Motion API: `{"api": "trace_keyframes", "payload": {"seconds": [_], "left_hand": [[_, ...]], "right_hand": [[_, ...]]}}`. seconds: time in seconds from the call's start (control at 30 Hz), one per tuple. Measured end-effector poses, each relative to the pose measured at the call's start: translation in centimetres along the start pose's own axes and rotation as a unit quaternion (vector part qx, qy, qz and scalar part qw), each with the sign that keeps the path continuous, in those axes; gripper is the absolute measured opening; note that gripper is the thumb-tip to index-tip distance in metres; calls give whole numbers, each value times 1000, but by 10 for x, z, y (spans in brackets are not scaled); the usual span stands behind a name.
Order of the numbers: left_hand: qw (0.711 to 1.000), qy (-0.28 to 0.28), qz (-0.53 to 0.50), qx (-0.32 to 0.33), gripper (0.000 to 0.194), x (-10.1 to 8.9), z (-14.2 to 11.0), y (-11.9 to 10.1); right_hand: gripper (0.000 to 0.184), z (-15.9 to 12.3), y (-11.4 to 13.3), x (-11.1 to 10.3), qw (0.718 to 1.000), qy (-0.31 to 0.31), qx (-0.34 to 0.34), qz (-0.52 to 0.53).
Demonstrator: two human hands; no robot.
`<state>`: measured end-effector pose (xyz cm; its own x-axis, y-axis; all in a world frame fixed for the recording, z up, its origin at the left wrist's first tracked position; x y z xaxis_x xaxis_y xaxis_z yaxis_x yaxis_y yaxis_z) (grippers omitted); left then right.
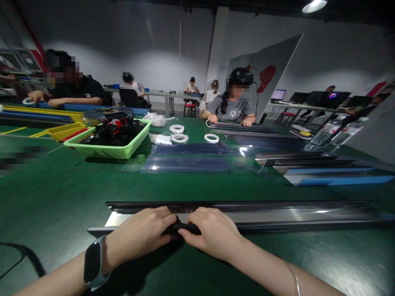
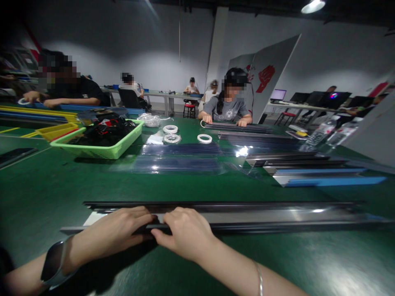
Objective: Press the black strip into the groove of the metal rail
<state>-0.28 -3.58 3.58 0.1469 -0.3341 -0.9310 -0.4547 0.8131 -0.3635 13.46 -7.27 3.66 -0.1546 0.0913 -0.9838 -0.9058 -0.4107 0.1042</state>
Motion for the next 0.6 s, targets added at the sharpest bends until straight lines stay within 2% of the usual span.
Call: {"api": "trace_keyframes", "payload": {"seconds": [0.6], "left_hand": [[1000, 6, -12, -4, 17, -1, 1, -1]], "right_hand": [[31, 0, 1, 1, 1000, 9, -9, 5]]}}
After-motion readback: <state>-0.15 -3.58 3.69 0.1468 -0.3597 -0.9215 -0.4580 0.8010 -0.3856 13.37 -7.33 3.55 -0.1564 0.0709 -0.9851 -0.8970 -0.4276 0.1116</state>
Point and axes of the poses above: each hand's wrist, its own z-axis towards the middle knuckle, its own x-axis out of the palm, y = z × x, the point moved 5 cm from there along z, towards the middle knuckle, and after that the axes turned 5 degrees about -z, right-handed, at the moved point
